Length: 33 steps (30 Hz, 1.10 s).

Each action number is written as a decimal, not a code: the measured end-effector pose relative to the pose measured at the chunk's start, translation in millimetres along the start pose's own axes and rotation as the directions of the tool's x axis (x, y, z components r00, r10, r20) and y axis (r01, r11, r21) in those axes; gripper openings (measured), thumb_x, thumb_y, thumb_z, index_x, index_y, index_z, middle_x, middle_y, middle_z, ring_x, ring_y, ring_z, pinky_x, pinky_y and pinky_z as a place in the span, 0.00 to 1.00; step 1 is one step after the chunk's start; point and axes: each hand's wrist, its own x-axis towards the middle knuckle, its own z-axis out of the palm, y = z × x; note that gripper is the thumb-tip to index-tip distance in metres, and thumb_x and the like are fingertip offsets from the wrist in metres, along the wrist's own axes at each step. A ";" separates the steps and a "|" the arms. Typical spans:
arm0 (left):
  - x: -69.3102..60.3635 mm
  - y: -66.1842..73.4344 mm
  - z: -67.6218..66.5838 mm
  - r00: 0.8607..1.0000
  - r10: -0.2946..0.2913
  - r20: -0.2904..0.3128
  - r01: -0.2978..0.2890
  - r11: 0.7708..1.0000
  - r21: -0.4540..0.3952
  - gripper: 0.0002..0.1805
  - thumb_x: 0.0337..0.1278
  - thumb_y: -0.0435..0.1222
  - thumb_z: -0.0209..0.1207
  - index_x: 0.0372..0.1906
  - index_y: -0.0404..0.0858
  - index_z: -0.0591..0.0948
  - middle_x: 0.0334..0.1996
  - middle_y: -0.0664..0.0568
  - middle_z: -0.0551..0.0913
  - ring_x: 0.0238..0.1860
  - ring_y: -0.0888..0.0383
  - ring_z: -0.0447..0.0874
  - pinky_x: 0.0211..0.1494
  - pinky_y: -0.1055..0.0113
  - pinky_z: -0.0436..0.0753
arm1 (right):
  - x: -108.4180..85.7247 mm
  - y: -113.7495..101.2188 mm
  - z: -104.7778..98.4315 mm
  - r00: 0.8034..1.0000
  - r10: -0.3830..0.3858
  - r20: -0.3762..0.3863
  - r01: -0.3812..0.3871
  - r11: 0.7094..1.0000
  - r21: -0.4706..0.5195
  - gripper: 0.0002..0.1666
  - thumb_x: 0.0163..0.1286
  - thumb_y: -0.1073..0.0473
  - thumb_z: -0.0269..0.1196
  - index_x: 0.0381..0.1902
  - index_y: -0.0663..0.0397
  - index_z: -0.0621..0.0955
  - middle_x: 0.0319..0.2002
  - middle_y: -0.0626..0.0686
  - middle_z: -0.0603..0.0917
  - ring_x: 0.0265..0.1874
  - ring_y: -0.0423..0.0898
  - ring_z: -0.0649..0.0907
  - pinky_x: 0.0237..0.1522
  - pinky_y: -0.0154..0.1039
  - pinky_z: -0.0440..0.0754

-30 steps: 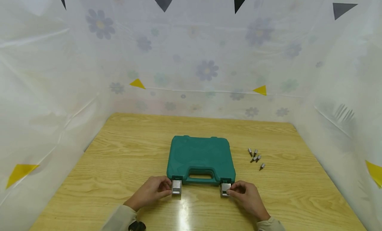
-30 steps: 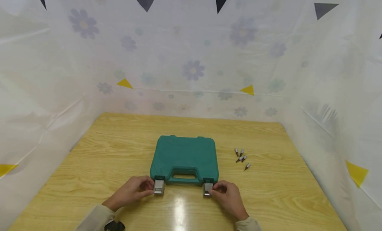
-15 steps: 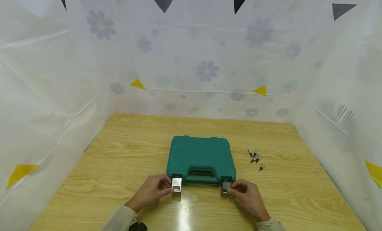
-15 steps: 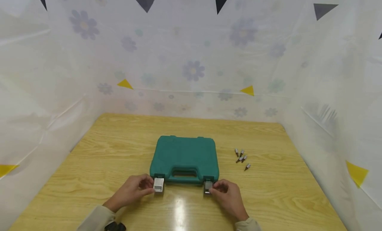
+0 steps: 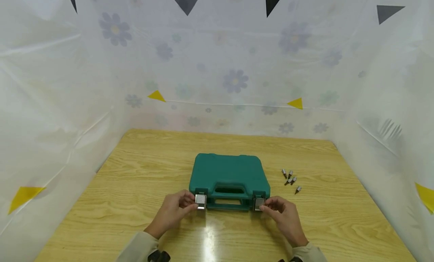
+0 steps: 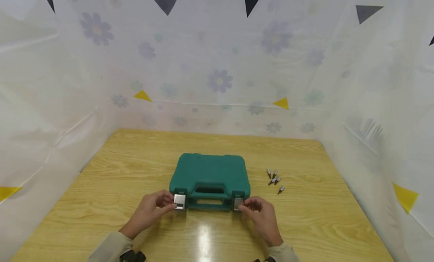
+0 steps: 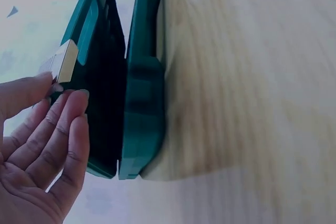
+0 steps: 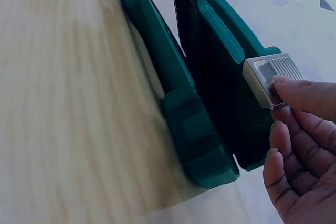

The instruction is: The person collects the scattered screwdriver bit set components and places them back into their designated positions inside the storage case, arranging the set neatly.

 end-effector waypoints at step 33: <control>51.8 36.4 -32.7 0.948 0.242 -0.208 -0.220 0.968 0.124 0.06 0.58 0.34 0.65 0.39 0.40 0.80 0.32 0.54 0.85 0.31 0.62 0.83 0.36 0.67 0.82 | 50.8 -40.4 -6.8 0.923 -0.348 -0.161 0.355 0.935 0.017 0.07 0.60 0.67 0.69 0.37 0.62 0.84 0.34 0.48 0.84 0.32 0.39 0.80 0.37 0.31 0.78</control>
